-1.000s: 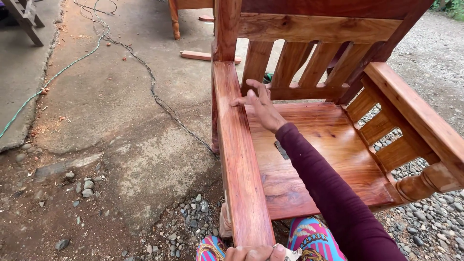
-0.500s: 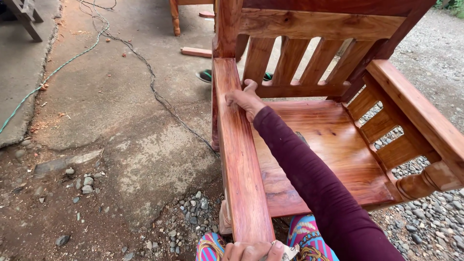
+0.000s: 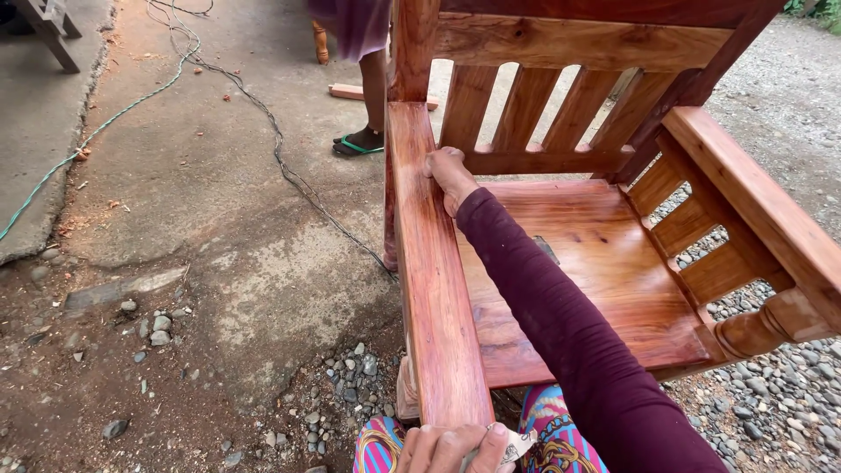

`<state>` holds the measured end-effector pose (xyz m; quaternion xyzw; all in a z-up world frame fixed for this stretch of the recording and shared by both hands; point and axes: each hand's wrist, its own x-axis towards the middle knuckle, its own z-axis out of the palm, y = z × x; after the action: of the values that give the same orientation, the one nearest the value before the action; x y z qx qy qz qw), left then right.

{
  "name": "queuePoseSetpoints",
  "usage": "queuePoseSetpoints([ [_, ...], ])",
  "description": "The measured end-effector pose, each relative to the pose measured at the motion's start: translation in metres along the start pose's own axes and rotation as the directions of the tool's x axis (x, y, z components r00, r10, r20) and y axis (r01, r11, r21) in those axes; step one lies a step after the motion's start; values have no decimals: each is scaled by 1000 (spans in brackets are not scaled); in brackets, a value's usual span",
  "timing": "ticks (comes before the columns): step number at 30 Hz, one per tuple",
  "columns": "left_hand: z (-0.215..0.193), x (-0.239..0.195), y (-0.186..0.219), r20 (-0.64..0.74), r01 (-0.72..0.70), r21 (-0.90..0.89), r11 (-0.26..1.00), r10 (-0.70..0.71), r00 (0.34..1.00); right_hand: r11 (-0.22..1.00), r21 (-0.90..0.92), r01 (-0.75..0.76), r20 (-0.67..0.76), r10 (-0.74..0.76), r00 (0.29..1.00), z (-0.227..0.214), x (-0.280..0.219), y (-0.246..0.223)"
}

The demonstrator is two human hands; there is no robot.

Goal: The person sands the armrest and side frame of a wooden chair using a small piece of sandpaper. They hold the chair steady with one hand while sanding with the other, then lift and rotate the chair to access different angles.

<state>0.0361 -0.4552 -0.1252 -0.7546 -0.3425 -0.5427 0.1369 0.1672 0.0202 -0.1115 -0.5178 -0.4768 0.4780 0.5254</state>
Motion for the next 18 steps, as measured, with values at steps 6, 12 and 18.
queuePoseSetpoints([
  [6,-8,2,1,44,16,-72,997,-13,999,984,-112,-142,15,144,989,7,-45,-41],
  [12,-10,1,-1,94,39,-116,993,-28,995,878,-475,62,125,-3,992,13,-114,-83],
  [18,9,-22,-16,48,-33,-61,998,36,998,94,-801,592,581,-118,805,-4,-215,-112],
])
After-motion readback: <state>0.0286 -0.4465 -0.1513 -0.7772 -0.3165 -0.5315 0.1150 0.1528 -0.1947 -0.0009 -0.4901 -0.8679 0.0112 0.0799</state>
